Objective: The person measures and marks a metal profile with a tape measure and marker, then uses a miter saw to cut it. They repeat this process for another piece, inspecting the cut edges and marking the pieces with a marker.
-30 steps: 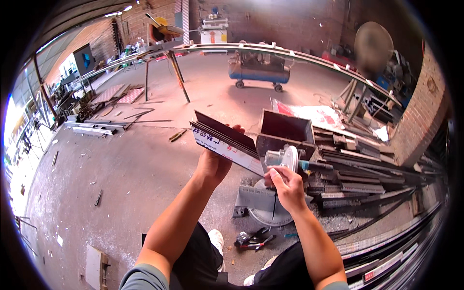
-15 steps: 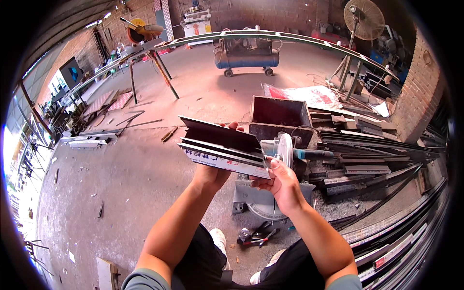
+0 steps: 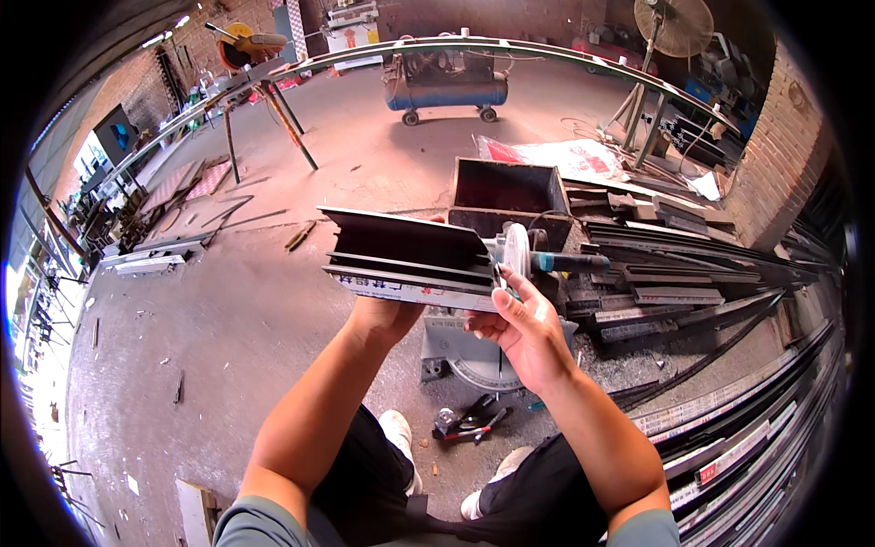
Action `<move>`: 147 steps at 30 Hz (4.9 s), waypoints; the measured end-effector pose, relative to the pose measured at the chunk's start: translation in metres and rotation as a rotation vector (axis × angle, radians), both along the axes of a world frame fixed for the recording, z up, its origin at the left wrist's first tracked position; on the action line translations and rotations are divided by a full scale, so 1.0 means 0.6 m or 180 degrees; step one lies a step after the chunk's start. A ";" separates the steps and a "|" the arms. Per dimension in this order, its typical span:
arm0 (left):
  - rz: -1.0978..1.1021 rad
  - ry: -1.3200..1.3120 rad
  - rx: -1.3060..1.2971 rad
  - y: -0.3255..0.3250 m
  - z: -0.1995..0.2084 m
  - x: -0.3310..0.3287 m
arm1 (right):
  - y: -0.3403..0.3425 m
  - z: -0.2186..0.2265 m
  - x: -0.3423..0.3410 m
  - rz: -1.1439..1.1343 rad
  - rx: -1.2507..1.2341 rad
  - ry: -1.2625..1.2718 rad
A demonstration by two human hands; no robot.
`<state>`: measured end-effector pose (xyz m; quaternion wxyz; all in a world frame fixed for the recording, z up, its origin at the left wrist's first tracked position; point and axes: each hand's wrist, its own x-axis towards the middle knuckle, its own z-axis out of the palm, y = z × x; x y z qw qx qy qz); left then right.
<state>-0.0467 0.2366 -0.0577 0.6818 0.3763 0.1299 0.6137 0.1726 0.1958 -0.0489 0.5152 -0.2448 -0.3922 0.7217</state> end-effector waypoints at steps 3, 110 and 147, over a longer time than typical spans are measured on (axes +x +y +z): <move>-0.0243 0.0189 0.0144 -0.005 0.003 -0.005 | -0.005 -0.002 0.010 -0.0014 -0.0120 -0.0045; 0.2602 0.5037 0.1858 -0.012 0.025 -0.039 | -0.006 -0.245 0.126 0.1381 0.2942 -0.4742; 0.2707 0.4759 0.3041 0.046 -0.021 -0.007 | -0.056 -0.701 0.418 0.0632 0.2093 -0.6067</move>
